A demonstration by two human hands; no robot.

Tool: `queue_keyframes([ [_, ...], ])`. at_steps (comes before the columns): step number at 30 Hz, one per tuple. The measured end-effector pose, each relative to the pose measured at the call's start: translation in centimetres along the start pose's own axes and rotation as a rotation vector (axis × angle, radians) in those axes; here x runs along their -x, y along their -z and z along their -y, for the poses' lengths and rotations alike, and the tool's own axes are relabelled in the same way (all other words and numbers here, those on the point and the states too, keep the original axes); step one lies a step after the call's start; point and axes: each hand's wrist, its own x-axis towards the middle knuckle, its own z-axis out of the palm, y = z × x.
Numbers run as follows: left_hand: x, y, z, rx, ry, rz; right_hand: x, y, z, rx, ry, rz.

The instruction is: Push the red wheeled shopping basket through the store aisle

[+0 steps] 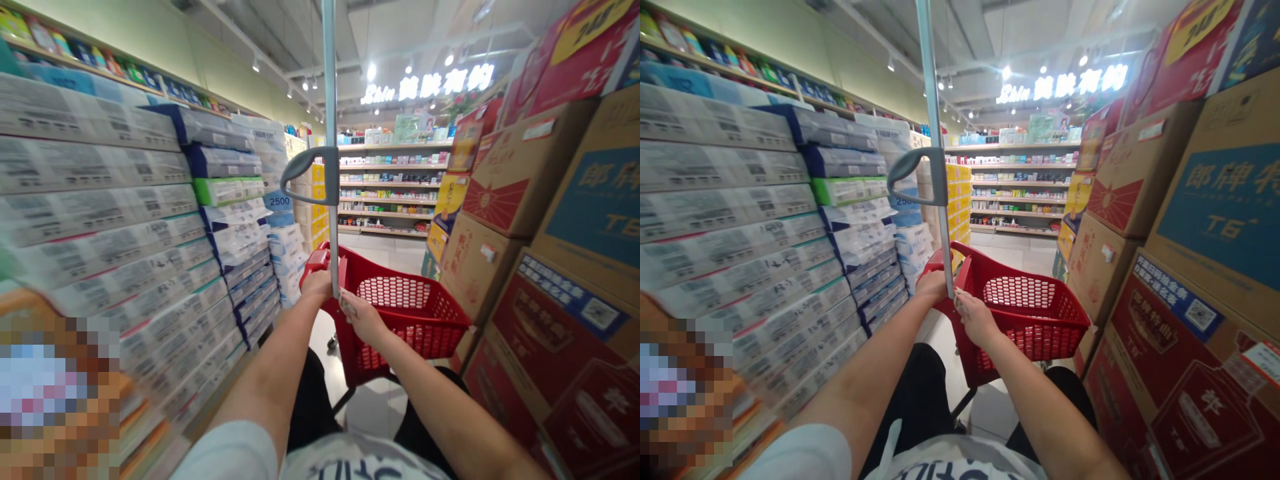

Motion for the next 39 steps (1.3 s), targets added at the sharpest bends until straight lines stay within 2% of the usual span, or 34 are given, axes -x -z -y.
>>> queue_keyframes([
  [2, 0.1, -0.1, 0.1, -0.001, -0.019, -0.009, 0.2, 0.2, 0.1, -0.01, 0.005, 0.004],
  [7, 0.1, 0.1, 0.0, 0.014, -0.031, 0.0, -0.1, 0.0, 0.4, 0.091, -0.147, -0.059],
  [11, 0.1, 0.2, -0.2, 0.009, -0.01, -0.002, -0.9, -0.7, 0.8, 0.095, -0.075, -0.024],
  [14, 0.3, 0.1, -0.3, 0.012, -0.023, -0.016, -0.3, -0.4, 0.0, 0.091, -0.038, -0.023],
  [19, 0.3, 0.2, -0.3, 0.033, -0.009, 0.004, 0.2, 0.1, -0.4, 0.128, -0.133, -0.075],
  [24, 0.5, 0.3, -0.1, 0.023, -0.016, -0.009, 0.1, 0.1, -0.1, 0.055, 0.001, 0.0],
  [30, 0.7, 0.5, -0.2, 0.027, 0.021, 0.011, 0.4, 0.4, -0.9, 0.166, -0.136, -0.048],
  [36, 1.1, 0.6, -0.6, 0.033, 0.013, 0.008, 0.7, 0.4, -1.2, 0.14, -0.036, -0.044],
  [39, 1.0, 0.6, -0.4, 0.054, 0.001, 0.013, 1.4, 0.9, -2.0, 0.152, -0.088, -0.073],
])
